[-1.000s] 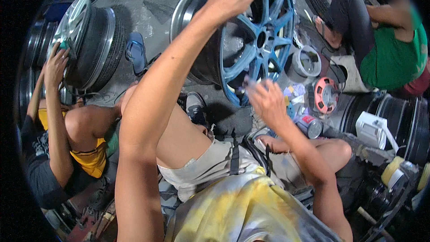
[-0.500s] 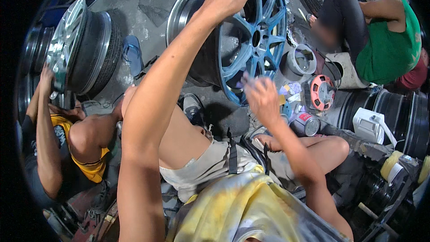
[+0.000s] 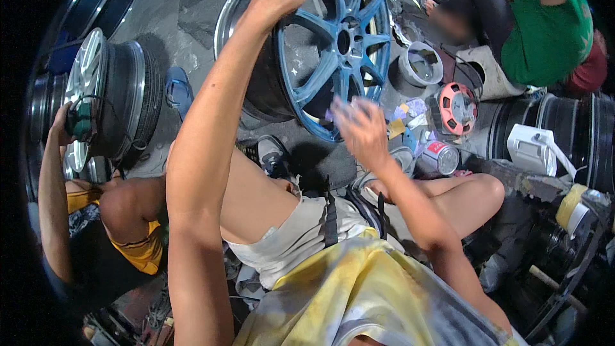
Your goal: The person sits on the floor and sands a blue car wheel rim using a sanding block. They rotate the rim to access different areas and continue sanding the spokes and edges.
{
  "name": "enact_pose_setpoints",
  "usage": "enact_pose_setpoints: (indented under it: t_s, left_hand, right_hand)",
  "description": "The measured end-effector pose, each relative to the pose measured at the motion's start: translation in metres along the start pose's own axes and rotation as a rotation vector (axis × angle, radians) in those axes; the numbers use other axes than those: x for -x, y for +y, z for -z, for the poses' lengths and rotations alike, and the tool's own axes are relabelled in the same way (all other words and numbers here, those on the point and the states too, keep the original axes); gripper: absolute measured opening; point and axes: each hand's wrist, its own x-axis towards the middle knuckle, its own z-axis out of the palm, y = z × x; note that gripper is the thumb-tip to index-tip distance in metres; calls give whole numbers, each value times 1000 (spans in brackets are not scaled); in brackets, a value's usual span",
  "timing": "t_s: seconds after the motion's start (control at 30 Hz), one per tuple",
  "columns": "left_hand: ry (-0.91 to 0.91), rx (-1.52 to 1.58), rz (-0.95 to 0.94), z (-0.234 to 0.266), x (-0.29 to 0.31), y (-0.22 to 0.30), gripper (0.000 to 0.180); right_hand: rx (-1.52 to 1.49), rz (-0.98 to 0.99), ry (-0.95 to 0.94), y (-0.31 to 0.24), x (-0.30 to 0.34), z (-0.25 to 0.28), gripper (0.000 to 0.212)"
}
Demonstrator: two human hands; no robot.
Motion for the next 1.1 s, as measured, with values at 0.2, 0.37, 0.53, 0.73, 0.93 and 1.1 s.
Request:
enact_pose_setpoints:
  t_s: [0.2,0.37,0.53,0.73,0.93,1.1]
  left_hand:
    - [-244,-45,176,16,-11,12,28]
    - [-75,44,84,9,-1,0,29]
    - [-45,-8,54,9,1,-3,27]
    - [-143,97,152,9,0,20,26]
    - [-42,43,35,7,3,-10,27]
    - [-73,26,73,11,2,5,26]
  right_hand:
    - [-142,-42,-42,-16,29,1,33]
    - [11,99,-5,22,-22,2,26]
    - [-208,184,-226,10,-8,13,23]
    - [-11,184,-262,29,-45,27,17]
    - [-348,-190,-394,-10,22,60,28]
    - [-534,-403,-227,-22,11,58,32]
